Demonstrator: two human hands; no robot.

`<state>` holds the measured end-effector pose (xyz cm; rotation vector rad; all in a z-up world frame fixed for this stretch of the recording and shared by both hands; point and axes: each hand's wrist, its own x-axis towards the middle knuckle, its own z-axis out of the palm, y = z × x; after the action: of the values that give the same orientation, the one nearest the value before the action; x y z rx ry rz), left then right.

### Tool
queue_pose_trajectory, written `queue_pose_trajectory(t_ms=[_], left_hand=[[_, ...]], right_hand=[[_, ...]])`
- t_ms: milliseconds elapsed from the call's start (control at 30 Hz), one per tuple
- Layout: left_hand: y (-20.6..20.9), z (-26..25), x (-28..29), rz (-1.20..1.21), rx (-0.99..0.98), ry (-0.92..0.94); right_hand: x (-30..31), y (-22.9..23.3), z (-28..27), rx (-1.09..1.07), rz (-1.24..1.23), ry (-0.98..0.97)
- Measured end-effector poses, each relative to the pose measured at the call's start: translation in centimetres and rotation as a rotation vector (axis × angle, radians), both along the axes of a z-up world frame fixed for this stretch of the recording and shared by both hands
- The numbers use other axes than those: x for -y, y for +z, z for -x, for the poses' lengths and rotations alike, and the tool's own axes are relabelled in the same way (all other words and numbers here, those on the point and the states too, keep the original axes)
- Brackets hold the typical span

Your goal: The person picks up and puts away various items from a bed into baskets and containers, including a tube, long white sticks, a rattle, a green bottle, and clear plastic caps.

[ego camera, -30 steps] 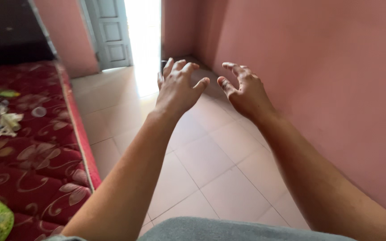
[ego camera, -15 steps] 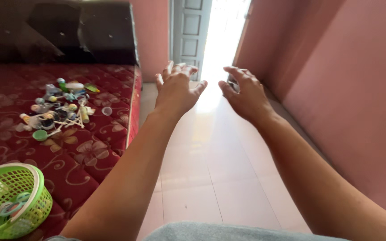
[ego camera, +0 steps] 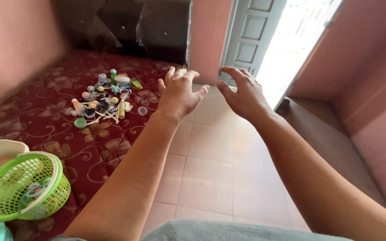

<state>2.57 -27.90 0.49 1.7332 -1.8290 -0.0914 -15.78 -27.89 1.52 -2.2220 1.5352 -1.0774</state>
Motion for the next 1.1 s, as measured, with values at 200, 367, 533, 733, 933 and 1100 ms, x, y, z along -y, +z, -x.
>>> queue_pose_trajectory(t_ms=[200, 367, 533, 733, 933, 1100], left_hand=[[-0.7, -1.1, 9.0, 0.022, -0.038, 0.009], [0.8, -2.4, 17.6, 0.020, -0.044, 0.011], [1.3, -4.1, 24.9, 0.036, -0.066, 0.012], [0.5, -6.5, 32.2, 0.031, -0.061, 0.053], [-0.7, -9.9, 40.3, 0.055, -0.025, 0.143], [-1.2, -13.5, 45.9, -0.031, -0.027, 0.265]], right_hand=[[9.5, -0.1, -1.4, -0.027, -0.013, 0.014], [17.8, 1.7, -2.8, -0.072, 0.004, 0.001], [24.3, 2.9, -4.5, -0.047, -0.040, 0.009], [32.5, 2.7, -7.2, -0.049, -0.114, 0.041], [42.9, 0.8, -10.7, -0.052, 0.012, 0.189], [50.8, 0.7, -14.4, -0.108, -0.060, 0.269]])
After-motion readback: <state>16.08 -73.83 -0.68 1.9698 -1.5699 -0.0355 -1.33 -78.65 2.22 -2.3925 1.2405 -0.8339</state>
